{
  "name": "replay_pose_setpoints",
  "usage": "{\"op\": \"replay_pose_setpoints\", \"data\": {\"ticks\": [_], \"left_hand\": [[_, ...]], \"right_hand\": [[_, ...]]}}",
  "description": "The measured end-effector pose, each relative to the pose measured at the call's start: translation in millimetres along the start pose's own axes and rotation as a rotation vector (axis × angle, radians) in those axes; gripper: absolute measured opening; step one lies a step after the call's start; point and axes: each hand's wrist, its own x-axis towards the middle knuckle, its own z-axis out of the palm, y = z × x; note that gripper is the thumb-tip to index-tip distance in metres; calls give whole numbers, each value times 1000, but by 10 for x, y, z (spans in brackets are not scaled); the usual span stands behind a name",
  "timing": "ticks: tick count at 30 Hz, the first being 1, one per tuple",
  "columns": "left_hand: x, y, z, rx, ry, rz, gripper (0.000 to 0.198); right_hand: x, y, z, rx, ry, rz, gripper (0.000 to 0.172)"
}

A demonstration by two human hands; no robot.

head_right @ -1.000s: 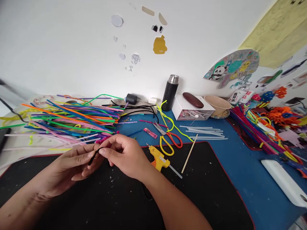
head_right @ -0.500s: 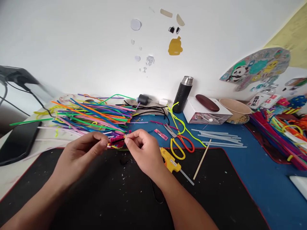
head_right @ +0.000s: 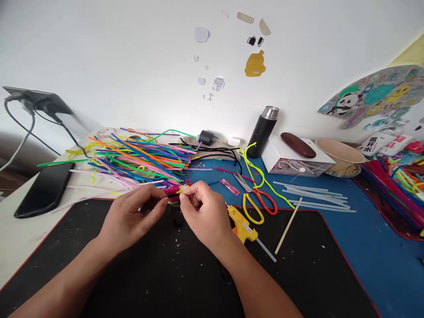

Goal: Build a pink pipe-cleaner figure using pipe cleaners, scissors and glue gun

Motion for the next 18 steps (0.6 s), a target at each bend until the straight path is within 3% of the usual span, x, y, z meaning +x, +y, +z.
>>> {"op": "replay_pose_setpoints", "data": {"ticks": [18], "left_hand": [[-85,43,205,418,110,135,26]], "right_hand": [[-61,93,210,-308,128,-121,17]]}}
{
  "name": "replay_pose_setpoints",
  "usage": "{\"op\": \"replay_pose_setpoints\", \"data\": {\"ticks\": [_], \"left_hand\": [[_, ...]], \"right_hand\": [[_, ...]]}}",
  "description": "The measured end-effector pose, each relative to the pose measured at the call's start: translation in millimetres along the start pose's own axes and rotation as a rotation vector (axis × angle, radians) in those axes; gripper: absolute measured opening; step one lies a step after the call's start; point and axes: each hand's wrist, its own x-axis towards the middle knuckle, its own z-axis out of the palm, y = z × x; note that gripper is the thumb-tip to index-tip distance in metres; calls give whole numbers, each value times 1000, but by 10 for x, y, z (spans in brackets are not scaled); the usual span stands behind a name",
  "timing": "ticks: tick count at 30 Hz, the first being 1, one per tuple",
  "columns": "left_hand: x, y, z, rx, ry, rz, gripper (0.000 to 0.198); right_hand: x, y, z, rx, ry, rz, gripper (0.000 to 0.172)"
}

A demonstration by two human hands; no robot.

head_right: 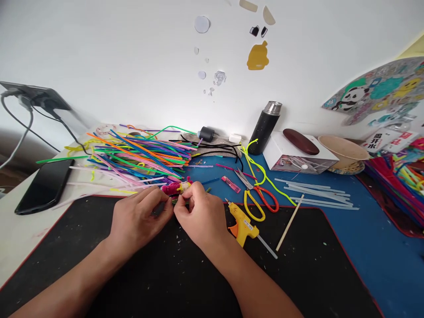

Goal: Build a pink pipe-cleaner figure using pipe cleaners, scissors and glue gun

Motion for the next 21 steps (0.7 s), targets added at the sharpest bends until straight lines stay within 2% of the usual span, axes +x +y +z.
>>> {"op": "replay_pose_setpoints", "data": {"ticks": [5,9,13,17,21], "left_hand": [[0,2,2,-13,-19,-36,27],[6,-59,-7,-99,-24,-103,26],[36,-132,-69,-276,5,-131,17],[79,-141,-135,-454,2,-104,9],[94,-133,-139,-471,-4,-110,10]], "right_hand": [[-3,15,17,57,-42,39,18],[24,-13,-57,274,-198,79,17],[88,-29,-211,560,-269,199,32],[151,14,-294,657,-258,274,38],[155,43,-281,765,-392,328,41]]}}
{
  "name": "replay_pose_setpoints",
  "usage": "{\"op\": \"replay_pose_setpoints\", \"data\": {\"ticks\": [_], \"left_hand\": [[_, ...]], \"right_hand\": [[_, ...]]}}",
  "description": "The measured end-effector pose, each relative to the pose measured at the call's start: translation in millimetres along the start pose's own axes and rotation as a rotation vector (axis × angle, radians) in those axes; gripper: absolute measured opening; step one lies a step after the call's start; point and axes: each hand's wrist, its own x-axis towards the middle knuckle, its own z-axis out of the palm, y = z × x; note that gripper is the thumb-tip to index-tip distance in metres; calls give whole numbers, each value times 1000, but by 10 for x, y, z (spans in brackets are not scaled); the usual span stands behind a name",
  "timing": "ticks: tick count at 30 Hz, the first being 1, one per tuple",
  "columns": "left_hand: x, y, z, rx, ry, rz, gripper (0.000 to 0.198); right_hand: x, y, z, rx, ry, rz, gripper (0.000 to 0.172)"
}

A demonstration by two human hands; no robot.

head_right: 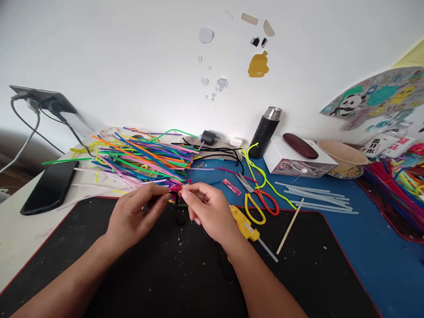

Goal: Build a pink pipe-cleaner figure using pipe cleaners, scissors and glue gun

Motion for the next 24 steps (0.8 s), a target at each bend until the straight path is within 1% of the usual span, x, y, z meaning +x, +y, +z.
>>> {"op": "replay_pose_setpoints", "data": {"ticks": [3,5,10,14,17,19,22,24], "left_hand": [[-9,-16,13,12,3,16,10],[-16,-23,16,28,-3,53,11],[-30,-29,6,67,-10,129,12],[-40,-53,18,83,-16,185,10],[-48,-52,31,66,-2,212,10],[-54,-28,34,38,10,188,11],[-71,17,34,-7,50,106,13],[-82,27,36,-13,68,77,12]], "right_hand": [[-10,16,20,58,-92,53,40],[-13,27,39,93,-124,76,39],[-7,53,87,252,-162,126,37],[0,49,98,404,-170,114,34],[4,49,108,467,-153,106,34],[2,53,123,491,-146,104,34],[-7,58,140,508,-155,89,32],[-12,57,135,500,-165,74,31]]}}
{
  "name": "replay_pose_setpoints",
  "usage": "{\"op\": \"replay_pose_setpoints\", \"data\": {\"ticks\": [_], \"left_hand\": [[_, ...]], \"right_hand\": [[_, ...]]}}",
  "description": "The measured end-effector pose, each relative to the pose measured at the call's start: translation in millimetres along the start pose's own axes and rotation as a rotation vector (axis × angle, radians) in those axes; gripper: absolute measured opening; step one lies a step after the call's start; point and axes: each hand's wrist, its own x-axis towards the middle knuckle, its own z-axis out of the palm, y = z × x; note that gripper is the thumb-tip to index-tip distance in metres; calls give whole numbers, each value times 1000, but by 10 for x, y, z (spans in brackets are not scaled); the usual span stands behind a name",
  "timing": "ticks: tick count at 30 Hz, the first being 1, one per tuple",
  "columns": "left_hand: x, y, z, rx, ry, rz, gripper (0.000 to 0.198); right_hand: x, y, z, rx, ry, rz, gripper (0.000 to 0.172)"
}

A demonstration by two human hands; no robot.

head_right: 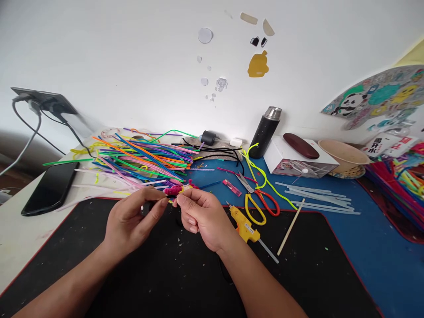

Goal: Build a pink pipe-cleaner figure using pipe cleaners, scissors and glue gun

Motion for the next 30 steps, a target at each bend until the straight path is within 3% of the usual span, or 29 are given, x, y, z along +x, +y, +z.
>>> {"op": "replay_pose_setpoints", "data": {"ticks": [16,26,30], "left_hand": [[18,-114,-14,63,-62,199,11],[12,-107,-8,34,-72,185,10],[37,-135,-47,76,-22,-6,16]], "right_hand": [[-10,-57,-79,-88,-78,93,32],[1,-50,-78,-128,-94,97,31],[-1,-77,-84,-138,-2,56,32]]}}
